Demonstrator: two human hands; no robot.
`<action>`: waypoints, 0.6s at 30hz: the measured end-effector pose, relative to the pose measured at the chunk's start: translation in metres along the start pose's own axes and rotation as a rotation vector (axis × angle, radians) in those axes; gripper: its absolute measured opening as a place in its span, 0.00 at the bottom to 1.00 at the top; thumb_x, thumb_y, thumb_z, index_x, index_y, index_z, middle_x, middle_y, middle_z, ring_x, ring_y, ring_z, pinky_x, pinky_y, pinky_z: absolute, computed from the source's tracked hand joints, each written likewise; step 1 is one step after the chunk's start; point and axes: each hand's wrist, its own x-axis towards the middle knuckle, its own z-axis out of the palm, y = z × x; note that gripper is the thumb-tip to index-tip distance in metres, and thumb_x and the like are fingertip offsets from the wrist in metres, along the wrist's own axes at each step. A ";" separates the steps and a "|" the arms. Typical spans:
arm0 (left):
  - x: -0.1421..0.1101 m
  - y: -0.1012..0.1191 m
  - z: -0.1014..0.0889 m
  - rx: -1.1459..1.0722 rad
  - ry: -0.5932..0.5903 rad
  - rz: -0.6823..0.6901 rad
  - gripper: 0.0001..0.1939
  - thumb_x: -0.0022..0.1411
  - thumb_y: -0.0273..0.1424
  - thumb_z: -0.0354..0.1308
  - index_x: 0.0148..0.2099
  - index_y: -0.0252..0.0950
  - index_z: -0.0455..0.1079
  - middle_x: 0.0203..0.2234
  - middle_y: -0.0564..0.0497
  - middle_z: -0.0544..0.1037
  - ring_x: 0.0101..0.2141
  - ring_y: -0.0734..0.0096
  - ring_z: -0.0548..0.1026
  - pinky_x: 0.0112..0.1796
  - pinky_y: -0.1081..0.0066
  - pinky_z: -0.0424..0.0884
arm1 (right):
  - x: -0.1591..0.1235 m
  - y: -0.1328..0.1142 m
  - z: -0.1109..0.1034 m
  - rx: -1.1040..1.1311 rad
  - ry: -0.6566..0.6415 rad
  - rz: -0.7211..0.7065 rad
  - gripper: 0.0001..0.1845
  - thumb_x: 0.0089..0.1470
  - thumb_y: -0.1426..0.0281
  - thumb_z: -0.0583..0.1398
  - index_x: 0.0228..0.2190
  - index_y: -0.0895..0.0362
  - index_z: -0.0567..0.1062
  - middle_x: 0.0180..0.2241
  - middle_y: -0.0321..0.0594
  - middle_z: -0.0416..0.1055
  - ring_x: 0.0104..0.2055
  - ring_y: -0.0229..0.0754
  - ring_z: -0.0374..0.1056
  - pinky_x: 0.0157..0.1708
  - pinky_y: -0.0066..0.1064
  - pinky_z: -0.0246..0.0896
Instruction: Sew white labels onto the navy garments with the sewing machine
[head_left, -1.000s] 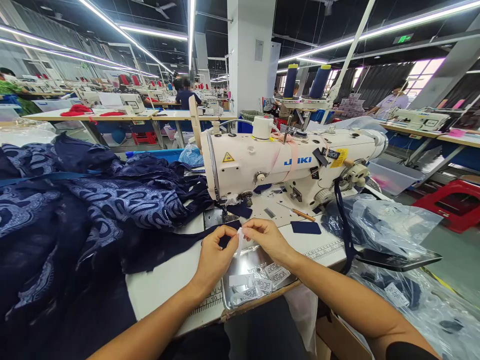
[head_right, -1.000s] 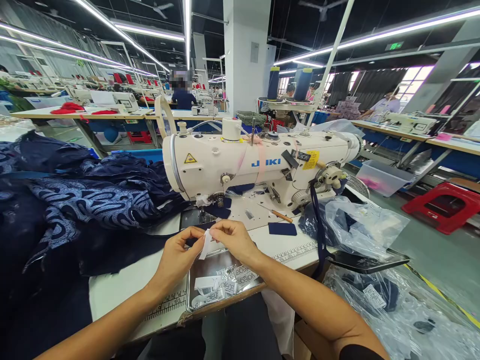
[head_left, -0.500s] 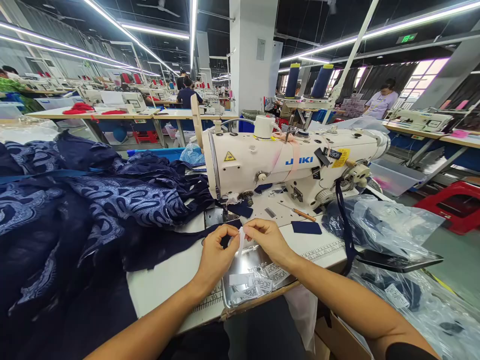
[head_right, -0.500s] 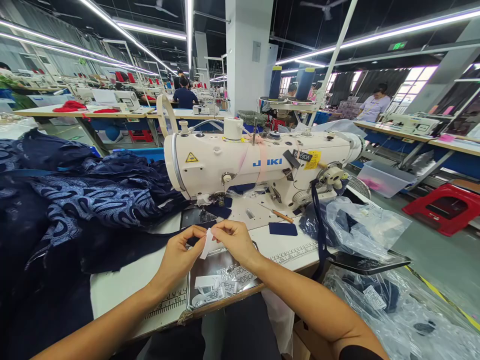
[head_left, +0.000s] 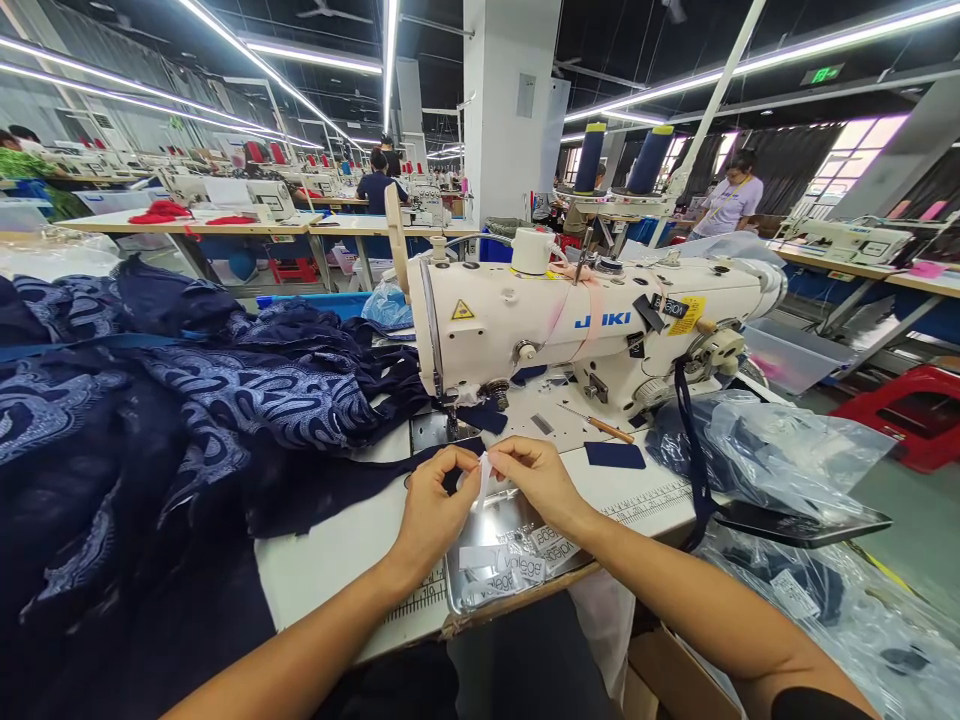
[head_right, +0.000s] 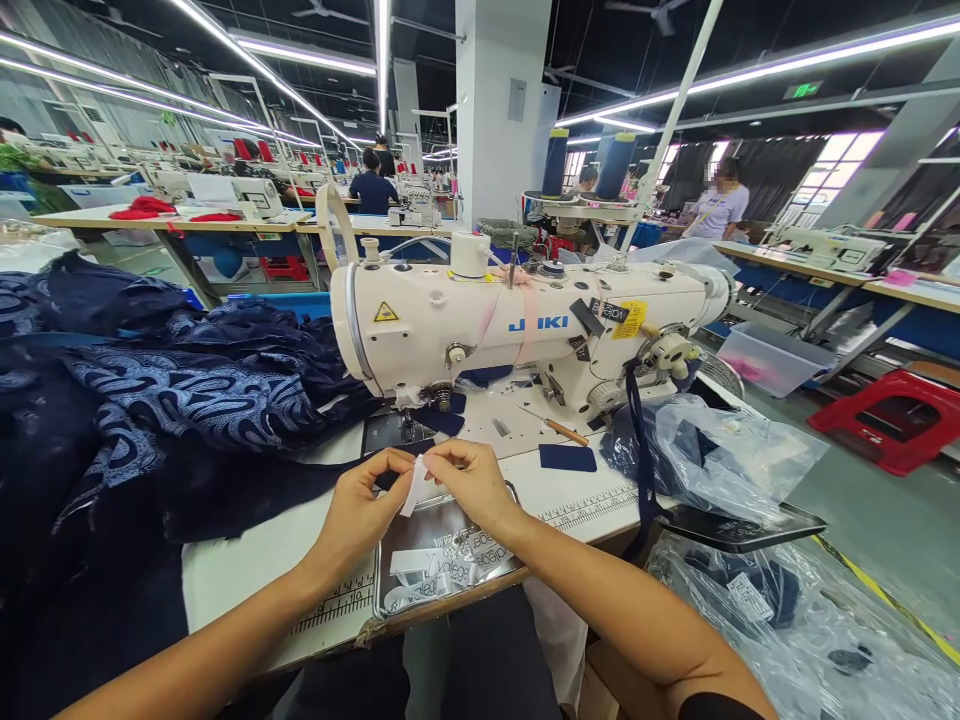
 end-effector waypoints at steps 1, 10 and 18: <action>0.000 0.000 0.000 0.002 -0.001 -0.001 0.08 0.52 0.30 0.50 0.22 0.35 0.64 0.23 0.53 0.72 0.28 0.71 0.70 0.34 0.71 0.63 | 0.000 0.000 0.000 -0.005 -0.004 -0.003 0.07 0.42 0.70 0.59 0.17 0.58 0.72 0.18 0.33 0.65 0.22 0.33 0.60 0.25 0.26 0.56; 0.001 0.000 0.000 -0.014 -0.018 -0.028 0.09 0.52 0.32 0.50 0.23 0.35 0.65 0.23 0.53 0.72 0.28 0.71 0.69 0.33 0.72 0.63 | 0.000 0.005 -0.001 -0.105 -0.009 -0.070 0.06 0.44 0.71 0.57 0.19 0.58 0.72 0.19 0.33 0.66 0.23 0.33 0.61 0.28 0.26 0.57; 0.002 -0.001 0.000 -0.285 -0.028 -0.240 0.12 0.50 0.38 0.55 0.35 0.35 0.66 0.25 0.53 0.74 0.27 0.72 0.70 0.29 0.73 0.63 | 0.000 0.009 -0.003 -0.135 0.058 -0.110 0.07 0.45 0.70 0.57 0.19 0.59 0.70 0.18 0.33 0.66 0.23 0.34 0.61 0.26 0.26 0.57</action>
